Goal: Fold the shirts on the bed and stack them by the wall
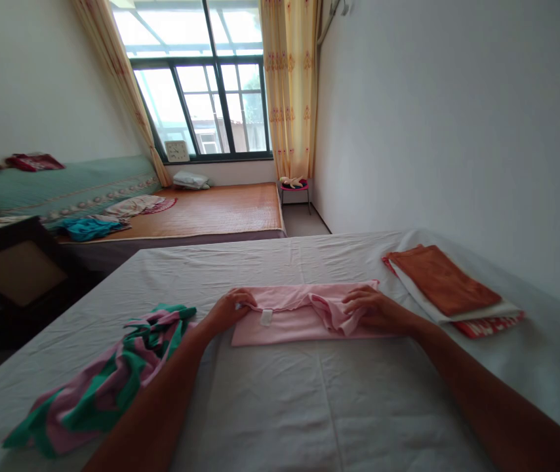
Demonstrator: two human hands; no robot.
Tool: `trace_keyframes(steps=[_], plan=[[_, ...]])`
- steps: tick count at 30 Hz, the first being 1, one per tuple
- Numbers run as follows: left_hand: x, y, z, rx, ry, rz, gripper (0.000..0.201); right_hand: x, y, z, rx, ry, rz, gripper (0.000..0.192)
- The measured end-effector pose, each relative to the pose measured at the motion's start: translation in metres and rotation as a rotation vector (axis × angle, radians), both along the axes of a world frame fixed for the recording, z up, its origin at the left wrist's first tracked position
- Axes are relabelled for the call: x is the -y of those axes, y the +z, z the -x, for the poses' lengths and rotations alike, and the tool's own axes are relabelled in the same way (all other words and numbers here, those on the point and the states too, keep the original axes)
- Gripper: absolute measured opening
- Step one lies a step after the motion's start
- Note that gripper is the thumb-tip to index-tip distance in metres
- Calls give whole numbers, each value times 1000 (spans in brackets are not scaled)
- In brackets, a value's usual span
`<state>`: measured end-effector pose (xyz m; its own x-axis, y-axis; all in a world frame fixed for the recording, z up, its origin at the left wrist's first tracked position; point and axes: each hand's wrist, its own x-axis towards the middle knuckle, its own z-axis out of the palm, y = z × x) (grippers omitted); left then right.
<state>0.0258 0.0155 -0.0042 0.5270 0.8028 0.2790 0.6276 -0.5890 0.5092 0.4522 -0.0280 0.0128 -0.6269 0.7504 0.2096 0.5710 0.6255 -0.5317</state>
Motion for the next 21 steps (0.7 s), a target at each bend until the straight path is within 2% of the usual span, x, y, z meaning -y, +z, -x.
trace_keyframes(steps=[2, 5, 8, 11, 14, 16, 18, 21], plan=[[-1, -1, 2, 8, -11, -4, 18, 1, 1, -1, -53, 0, 34, 21], [-2, -1, 4, 20, -18, -3, 18, 1, 0, -11, -181, -94, 163, 30], [-2, -1, 5, 33, -14, -5, 19, 1, 0, -23, -222, -158, 286, 37], [-3, 0, 5, 36, -3, -5, 19, 2, 5, -28, -180, -57, 317, 33], [-3, -1, 5, 32, 2, -1, 19, 4, 12, -23, -102, 53, 261, 29], [-3, -1, 4, 31, -2, -4, 19, 4, 12, -17, -70, 64, 230, 28], [-3, -1, 5, 27, -3, -9, 19, 4, 8, -12, -86, -34, 223, 31], [-3, -1, 5, 16, 5, -6, 19, -1, -4, -6, -153, -339, 170, 37]])
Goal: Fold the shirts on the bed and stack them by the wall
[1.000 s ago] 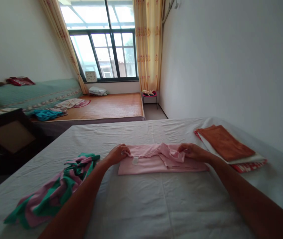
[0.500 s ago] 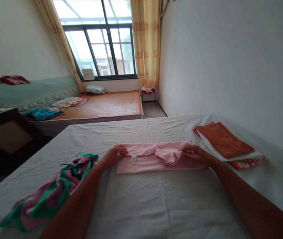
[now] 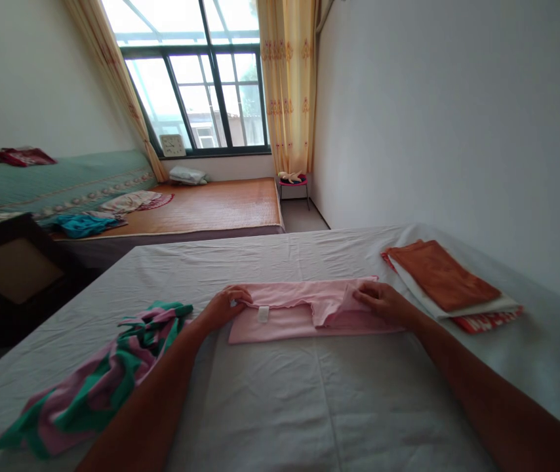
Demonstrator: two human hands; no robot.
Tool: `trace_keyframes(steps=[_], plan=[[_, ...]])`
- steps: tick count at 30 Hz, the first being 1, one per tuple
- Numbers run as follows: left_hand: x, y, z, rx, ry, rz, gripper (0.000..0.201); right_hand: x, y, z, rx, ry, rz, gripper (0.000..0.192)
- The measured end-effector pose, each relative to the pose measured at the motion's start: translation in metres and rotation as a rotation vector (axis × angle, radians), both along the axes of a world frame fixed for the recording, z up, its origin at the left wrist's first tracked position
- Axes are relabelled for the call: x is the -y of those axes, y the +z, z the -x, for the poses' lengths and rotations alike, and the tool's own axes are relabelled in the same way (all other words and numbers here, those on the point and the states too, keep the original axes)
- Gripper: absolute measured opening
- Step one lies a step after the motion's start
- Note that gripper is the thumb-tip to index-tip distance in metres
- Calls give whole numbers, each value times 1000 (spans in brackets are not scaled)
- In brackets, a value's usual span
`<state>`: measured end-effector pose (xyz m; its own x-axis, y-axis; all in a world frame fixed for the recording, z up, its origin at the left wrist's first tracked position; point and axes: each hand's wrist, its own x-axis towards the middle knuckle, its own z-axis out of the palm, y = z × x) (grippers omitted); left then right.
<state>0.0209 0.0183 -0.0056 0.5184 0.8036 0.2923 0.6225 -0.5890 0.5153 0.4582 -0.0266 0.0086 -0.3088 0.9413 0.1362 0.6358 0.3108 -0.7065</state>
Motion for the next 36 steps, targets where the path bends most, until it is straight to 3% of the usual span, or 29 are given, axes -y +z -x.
trace_keyframes(steps=[4, 8, 11, 13, 15, 18, 20, 23, 27, 31, 36], plan=[[1, 0, 0, -6, 0, 9, 19, -9, -19, 5, -12, -322, -62, 32], [1, 1, 0, -9, -12, 3, 19, -10, -27, 4, 22, -431, -42, 25], [1, 3, -1, -20, -12, 6, 19, -6, -19, 7, 133, -477, -196, 34], [1, 3, -1, -27, -15, 19, 18, -1, -12, 14, 247, -434, -371, 39], [2, 4, 0, -30, -16, 30, 18, 4, -9, 25, 344, -276, -467, 40], [4, 7, -1, -51, 14, 16, 18, 9, -15, 43, 419, 35, -421, 43], [7, 12, -8, -63, 67, -46, 26, 11, -20, 50, 440, 154, -386, 44], [16, 22, -35, -49, 95, -140, 36, 12, -15, 47, 458, 131, -395, 42], [33, 29, -89, -86, -73, -145, 39, 15, 3, 29, 534, 39, -348, 27], [42, 22, -130, -229, -173, -102, 58, 17, 11, 17, 614, 80, -287, 23], [38, 7, -142, -272, -131, -40, 57, 14, 13, 12, 618, 90, -312, 26]])
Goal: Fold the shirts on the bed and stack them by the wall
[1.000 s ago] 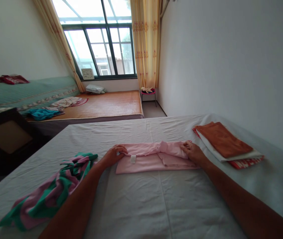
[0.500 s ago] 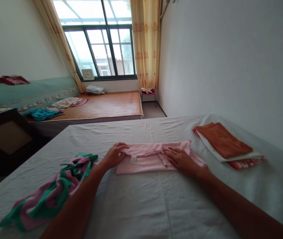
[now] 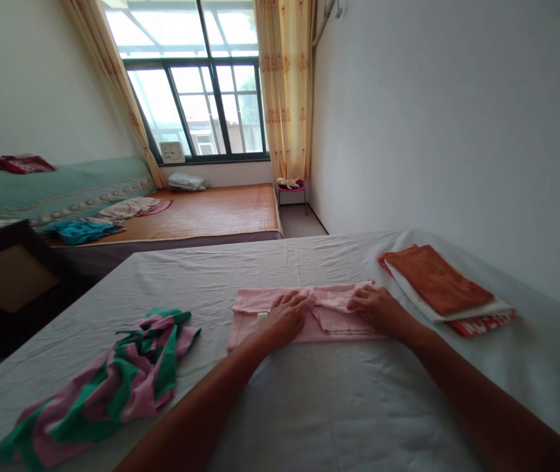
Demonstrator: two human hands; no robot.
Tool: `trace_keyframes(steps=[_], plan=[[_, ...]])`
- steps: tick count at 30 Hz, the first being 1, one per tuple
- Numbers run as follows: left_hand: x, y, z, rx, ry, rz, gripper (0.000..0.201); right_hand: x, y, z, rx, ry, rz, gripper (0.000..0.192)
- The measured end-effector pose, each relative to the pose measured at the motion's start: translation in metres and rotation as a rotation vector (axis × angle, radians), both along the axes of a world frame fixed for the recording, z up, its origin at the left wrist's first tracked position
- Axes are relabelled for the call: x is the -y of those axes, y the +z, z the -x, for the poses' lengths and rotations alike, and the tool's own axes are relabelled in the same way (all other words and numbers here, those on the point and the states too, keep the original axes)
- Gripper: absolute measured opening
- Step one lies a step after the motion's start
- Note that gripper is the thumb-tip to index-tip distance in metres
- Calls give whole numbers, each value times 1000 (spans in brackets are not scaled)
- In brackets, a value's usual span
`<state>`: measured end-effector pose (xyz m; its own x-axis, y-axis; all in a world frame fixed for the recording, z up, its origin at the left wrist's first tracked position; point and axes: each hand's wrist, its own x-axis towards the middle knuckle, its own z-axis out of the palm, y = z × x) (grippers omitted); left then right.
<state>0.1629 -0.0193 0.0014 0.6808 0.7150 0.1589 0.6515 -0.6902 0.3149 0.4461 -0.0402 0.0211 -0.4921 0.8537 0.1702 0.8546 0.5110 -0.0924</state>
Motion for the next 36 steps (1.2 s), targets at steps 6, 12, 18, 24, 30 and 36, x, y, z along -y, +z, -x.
trace_keyframes(steps=[6, 12, 18, 24, 30, 36], plan=[[-1, -2, 5, 14, 41, -45, 43, 3, 8, -18, 29, -68, 99, 37], [8, 5, -2, 38, 27, -140, 39, 6, 2, 13, -142, 48, -82, 36], [10, -13, -2, -57, -53, -49, 53, 10, -44, 46, -85, 78, 22, 58], [12, -13, 4, -82, -14, -27, 53, -3, -61, 13, -3, -116, 37, 68], [14, -12, 2, -80, -4, -27, 53, -16, -69, -9, 21, -268, -54, 55], [15, -15, 5, -80, -2, -38, 53, -20, -74, -16, 5, -391, -171, 50]])
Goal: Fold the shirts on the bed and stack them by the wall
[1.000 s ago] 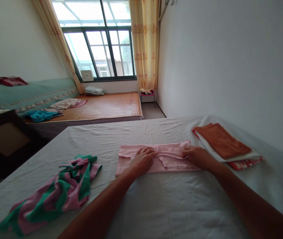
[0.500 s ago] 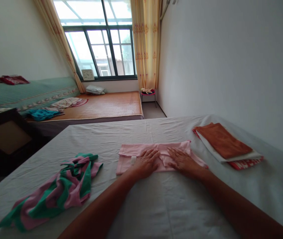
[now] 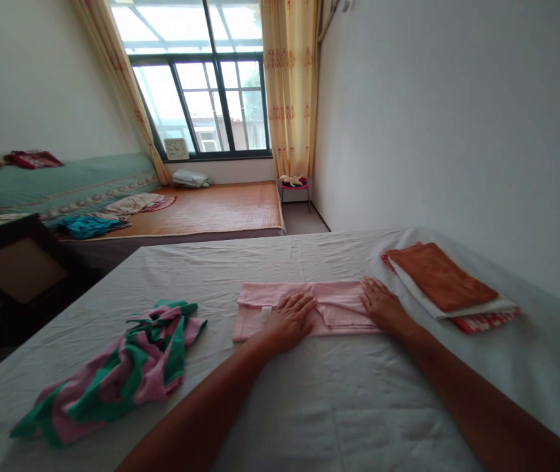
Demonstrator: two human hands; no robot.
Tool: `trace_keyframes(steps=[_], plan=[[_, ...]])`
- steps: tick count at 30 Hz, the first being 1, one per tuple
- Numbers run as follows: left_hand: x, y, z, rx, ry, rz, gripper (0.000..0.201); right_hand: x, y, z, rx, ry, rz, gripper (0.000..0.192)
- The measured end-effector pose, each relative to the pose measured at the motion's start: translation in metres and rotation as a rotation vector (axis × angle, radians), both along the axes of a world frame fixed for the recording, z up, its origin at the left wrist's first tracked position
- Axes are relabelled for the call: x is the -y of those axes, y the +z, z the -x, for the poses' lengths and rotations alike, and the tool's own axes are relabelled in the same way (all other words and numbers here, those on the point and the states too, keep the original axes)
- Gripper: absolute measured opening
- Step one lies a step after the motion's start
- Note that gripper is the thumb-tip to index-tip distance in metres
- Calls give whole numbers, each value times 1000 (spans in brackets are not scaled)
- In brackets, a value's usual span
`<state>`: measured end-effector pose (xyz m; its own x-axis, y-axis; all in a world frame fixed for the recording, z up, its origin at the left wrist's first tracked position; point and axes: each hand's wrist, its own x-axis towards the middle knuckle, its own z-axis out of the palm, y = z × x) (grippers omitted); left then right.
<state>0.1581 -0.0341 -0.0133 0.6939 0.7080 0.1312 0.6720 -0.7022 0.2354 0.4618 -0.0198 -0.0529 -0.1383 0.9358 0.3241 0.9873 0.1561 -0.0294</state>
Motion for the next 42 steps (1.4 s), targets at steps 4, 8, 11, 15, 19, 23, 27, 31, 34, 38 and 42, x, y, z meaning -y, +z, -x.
trace_keyframes(steps=[4, 8, 11, 15, 19, 23, 27, 31, 34, 38, 42], plan=[[1, 1, 1, 4, -2, 8, 53, -1, 7, -11, -81, -135, -31, 67], [4, 2, -1, 9, 4, 6, 54, 2, 18, -24, -149, -172, 69, 84], [1, 4, 2, 30, -23, -7, 53, 4, 24, -27, -204, -133, 125, 78], [-20, 13, 34, 62, 126, -52, 47, 3, 23, -26, -210, -85, 145, 73], [-42, 22, 84, -24, 565, -59, 40, 1, 19, -26, -177, -51, 112, 69], [-47, 30, 109, -134, 721, 53, 37, 0, 15, -27, -139, -28, 75, 64], [-44, 40, 110, -191, 726, 164, 38, 0, 16, -27, -134, -14, 68, 60], [-44, 48, 112, -280, 701, 267, 41, 1, 22, -27, -154, 29, 103, 57], [-43, 48, 114, -321, 695, 300, 43, 1, 24, -29, -184, 39, 96, 54], [-39, 46, 104, -279, 646, 156, 30, -3, 23, -34, -258, 67, -19, 54], [-41, 56, 76, -106, 553, 64, 27, -6, 28, -40, -369, 33, -197, 57]])
